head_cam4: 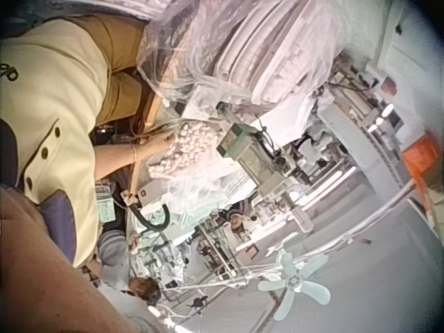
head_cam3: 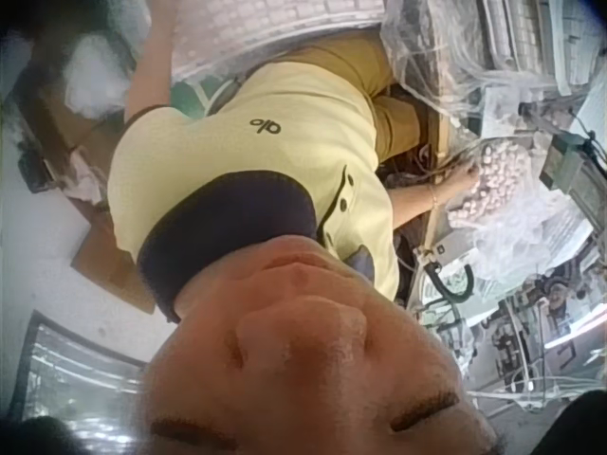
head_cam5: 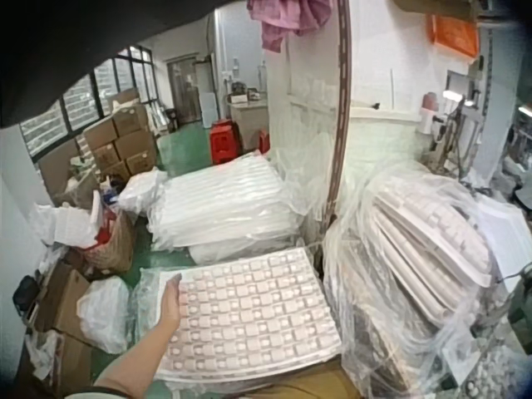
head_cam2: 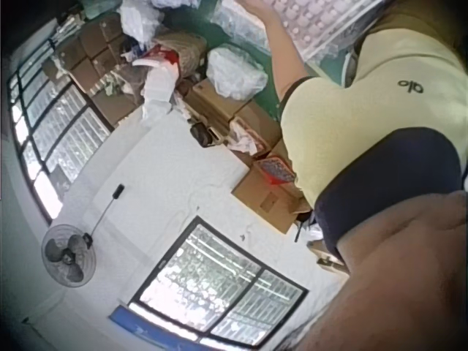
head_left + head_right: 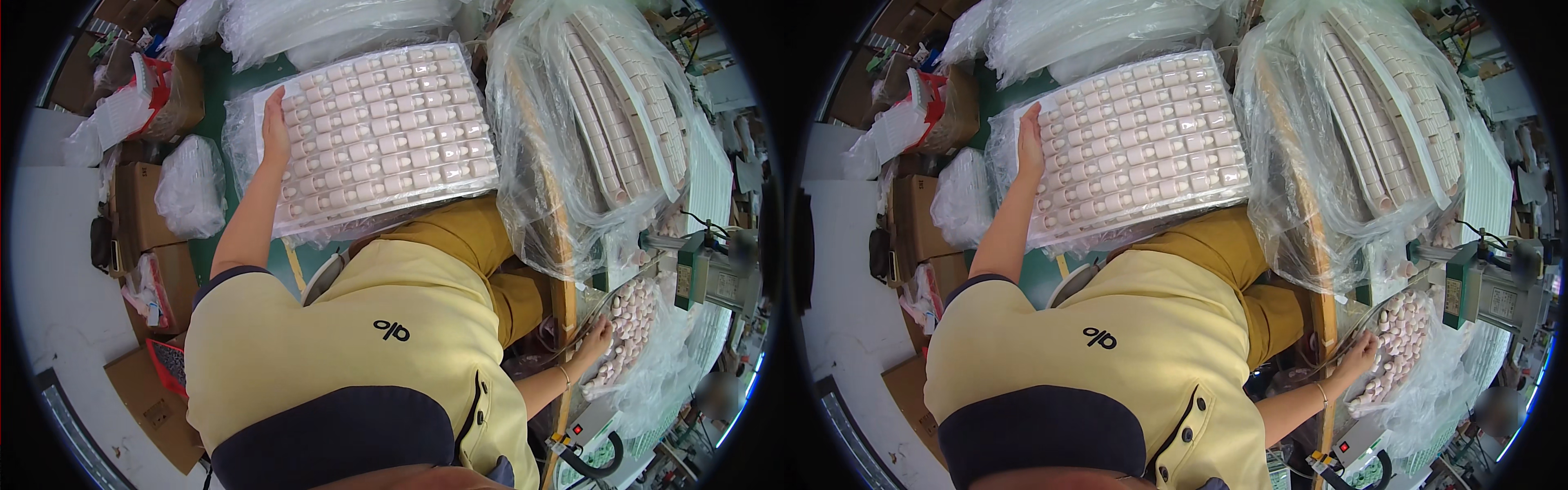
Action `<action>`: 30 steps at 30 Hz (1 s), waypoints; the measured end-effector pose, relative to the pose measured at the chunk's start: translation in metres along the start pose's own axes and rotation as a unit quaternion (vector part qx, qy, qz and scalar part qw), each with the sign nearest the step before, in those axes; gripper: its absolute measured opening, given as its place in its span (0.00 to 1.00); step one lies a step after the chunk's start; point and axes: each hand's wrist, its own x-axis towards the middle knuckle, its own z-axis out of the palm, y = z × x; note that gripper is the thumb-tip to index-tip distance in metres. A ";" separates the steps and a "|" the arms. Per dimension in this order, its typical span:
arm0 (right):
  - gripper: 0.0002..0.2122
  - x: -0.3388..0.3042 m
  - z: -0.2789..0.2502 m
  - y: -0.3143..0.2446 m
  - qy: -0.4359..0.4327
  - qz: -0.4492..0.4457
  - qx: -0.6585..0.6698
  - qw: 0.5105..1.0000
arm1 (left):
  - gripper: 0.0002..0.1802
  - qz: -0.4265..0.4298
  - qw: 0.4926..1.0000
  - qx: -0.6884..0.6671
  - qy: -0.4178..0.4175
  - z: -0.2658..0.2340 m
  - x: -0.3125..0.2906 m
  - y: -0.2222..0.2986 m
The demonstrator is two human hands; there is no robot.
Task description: Manually assemble and organize small plastic components into packaging trays.
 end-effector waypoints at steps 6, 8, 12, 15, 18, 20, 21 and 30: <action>0.08 -0.003 -0.005 0.013 0.000 0.005 -0.018 1.000 | 0.22 0.074 0.990 0.115 0.044 0.015 0.003 0.017; 0.06 -0.005 -0.001 0.009 0.020 -0.038 -0.013 0.999 | 0.17 0.218 0.950 0.213 0.072 0.045 0.001 0.043; 0.06 -0.006 -0.001 0.000 0.025 -0.024 -0.063 0.997 | 0.15 0.280 0.923 0.142 -0.223 0.174 -0.001 0.128; 0.08 -0.012 -0.008 -0.014 0.016 -0.001 -0.116 0.993 | 0.16 0.365 0.847 0.064 -0.381 0.296 -0.004 0.187; 0.08 -0.021 -0.018 -0.034 0.021 0.033 -0.132 0.991 | 0.19 0.499 0.778 0.088 -0.372 0.399 0.026 0.200; 0.09 -0.029 -0.021 -0.024 0.085 0.042 -0.019 0.995 | 0.18 0.574 0.745 0.090 -0.328 0.454 0.056 0.207; 0.09 -0.034 -0.025 -0.025 0.094 0.053 -0.021 0.994 | 0.19 0.566 0.717 0.131 -0.384 0.475 0.073 0.211; 0.11 -0.050 -0.032 -0.056 0.142 0.054 -0.029 0.988 | 0.14 0.593 0.487 0.373 -0.521 0.531 0.139 0.239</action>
